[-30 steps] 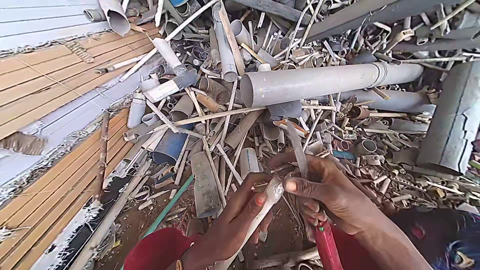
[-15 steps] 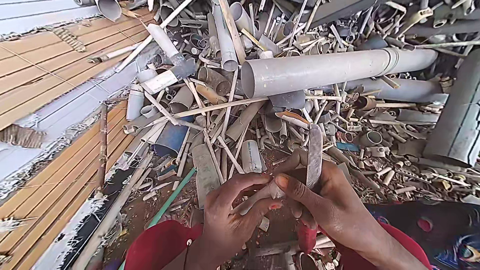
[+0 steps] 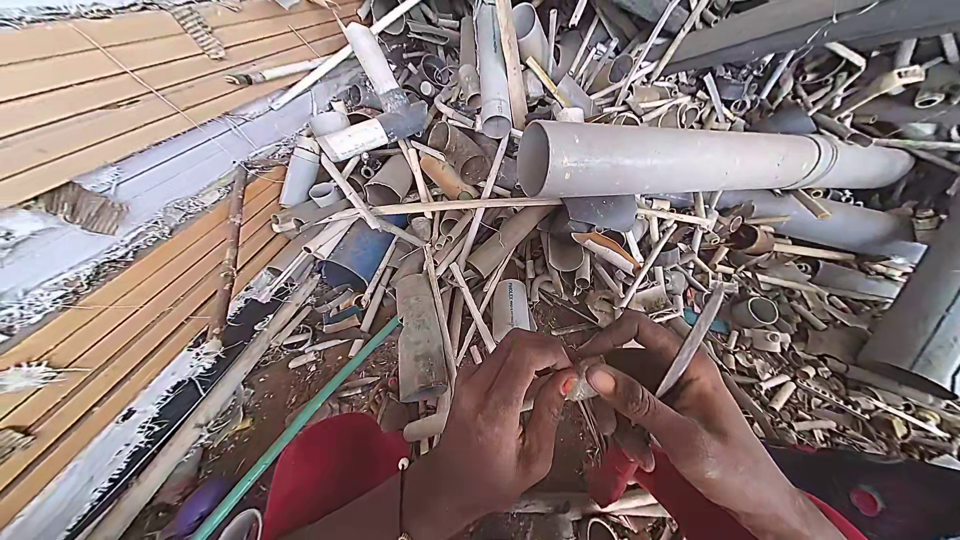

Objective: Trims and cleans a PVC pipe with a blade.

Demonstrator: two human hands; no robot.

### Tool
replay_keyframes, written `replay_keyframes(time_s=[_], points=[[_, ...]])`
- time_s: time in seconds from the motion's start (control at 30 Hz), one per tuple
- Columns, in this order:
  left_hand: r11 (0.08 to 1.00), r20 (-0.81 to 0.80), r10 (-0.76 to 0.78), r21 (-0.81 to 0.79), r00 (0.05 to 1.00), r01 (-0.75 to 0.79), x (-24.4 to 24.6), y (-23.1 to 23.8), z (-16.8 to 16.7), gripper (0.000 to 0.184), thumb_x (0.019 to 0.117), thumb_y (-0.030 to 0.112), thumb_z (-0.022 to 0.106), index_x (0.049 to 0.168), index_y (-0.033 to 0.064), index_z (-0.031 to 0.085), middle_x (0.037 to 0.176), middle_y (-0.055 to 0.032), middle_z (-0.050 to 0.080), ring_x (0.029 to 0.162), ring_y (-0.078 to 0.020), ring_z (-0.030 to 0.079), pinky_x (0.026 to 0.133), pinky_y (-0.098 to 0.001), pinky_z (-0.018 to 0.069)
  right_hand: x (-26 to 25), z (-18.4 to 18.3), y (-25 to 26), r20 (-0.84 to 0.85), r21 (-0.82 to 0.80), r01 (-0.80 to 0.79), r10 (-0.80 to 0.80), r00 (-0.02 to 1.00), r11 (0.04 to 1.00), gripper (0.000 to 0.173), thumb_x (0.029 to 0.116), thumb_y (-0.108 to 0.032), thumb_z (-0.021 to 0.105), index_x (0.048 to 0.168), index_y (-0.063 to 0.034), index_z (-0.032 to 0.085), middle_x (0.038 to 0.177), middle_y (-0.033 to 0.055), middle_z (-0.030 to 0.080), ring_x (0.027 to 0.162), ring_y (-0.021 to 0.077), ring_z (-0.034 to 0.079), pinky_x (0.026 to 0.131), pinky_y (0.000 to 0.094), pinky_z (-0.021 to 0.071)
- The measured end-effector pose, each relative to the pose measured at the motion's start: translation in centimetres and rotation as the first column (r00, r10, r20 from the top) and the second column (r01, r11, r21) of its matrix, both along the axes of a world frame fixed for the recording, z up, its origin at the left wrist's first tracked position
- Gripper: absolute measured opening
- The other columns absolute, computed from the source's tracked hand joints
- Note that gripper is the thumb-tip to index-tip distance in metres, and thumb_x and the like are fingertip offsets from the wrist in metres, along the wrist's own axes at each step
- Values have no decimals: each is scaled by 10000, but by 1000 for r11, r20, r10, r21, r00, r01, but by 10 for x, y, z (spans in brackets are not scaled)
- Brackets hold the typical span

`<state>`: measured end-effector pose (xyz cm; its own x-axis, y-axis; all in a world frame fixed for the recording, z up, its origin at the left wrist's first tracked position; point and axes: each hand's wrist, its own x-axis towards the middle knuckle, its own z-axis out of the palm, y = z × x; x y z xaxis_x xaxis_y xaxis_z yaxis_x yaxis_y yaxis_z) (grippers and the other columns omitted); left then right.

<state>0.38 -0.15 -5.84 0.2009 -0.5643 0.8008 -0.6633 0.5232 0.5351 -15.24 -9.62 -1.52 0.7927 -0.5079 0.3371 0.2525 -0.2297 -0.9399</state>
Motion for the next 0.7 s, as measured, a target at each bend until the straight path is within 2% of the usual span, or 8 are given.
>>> replay_keyframes(time_s=[0.07,0.2,0.33,0.4,0.53,0.6,0.67,0.7], points=[[998,74,49,-29,996,-47,3,0,1,193,1074,228,506,1074,42,555,1005,-78,656,917,-18,654,744,-112,538,1,-1,-1,-42,-13,20,-21,999,1000,159,1024,-313,629,1046,-157,607,731,-126,636,527,-74,556,424,99,456],[998,117,57,-38,991,-52,6,0,-1,184,1050,219,544,1050,36,568,969,-94,694,811,-26,670,668,-119,535,3,-7,1,-13,-90,44,-45,999,995,157,1033,-282,620,983,-134,604,711,-114,617,523,-72,542,439,103,458],[1000,41,-5,-31,999,6,0,5,1,170,1066,184,514,1079,19,551,997,-112,672,849,-35,656,697,-115,526,3,-8,6,38,-238,64,-56,998,969,166,1051,-283,590,993,-128,598,778,-103,637,581,-82,575,482,92,499],[1000,-8,-22,-12,1000,21,-3,6,0,172,1069,183,505,1072,15,541,978,-108,650,805,-28,631,670,-111,512,2,-8,8,38,-303,82,-74,997,949,173,1052,-286,590,991,-126,611,770,-100,639,575,-90,574,482,84,497],[995,-192,-56,74,980,71,-7,9,5,172,1062,157,500,1069,-10,540,924,-77,603,696,15,553,606,-94,480,3,-3,10,25,-365,90,-87,996,927,166,1047,-269,600,992,-115,627,773,-88,647,581,-83,585,500,86,512],[979,-348,-113,120,931,164,-9,10,9,158,1056,139,488,1065,-8,546,929,-46,604,670,39,545,573,-99,477,3,-1,10,18,-375,84,-83,996,923,156,1044,-269,605,1012,-119,634,799,-92,663,599,-85,596,512,83,516],[922,-553,-220,150,804,356,-6,11,15,137,1073,143,466,1074,22,531,957,-16,599,597,22,602,497,-153,568,2,-1,4,30,-386,66,-59,998,920,136,1041,-260,614,1030,-128,643,816,-99,669,608,-90,598,520,77,517],[865,-645,-293,136,706,483,-2,11,16,131,1083,149,454,1081,42,530,977,-8,607,615,-19,646,510,-203,607,1,0,0,31,-387,43,-34,999,921,126,1040,-257,616,1052,-136,649,835,-107,675,614,-97,594,523,73,513]])
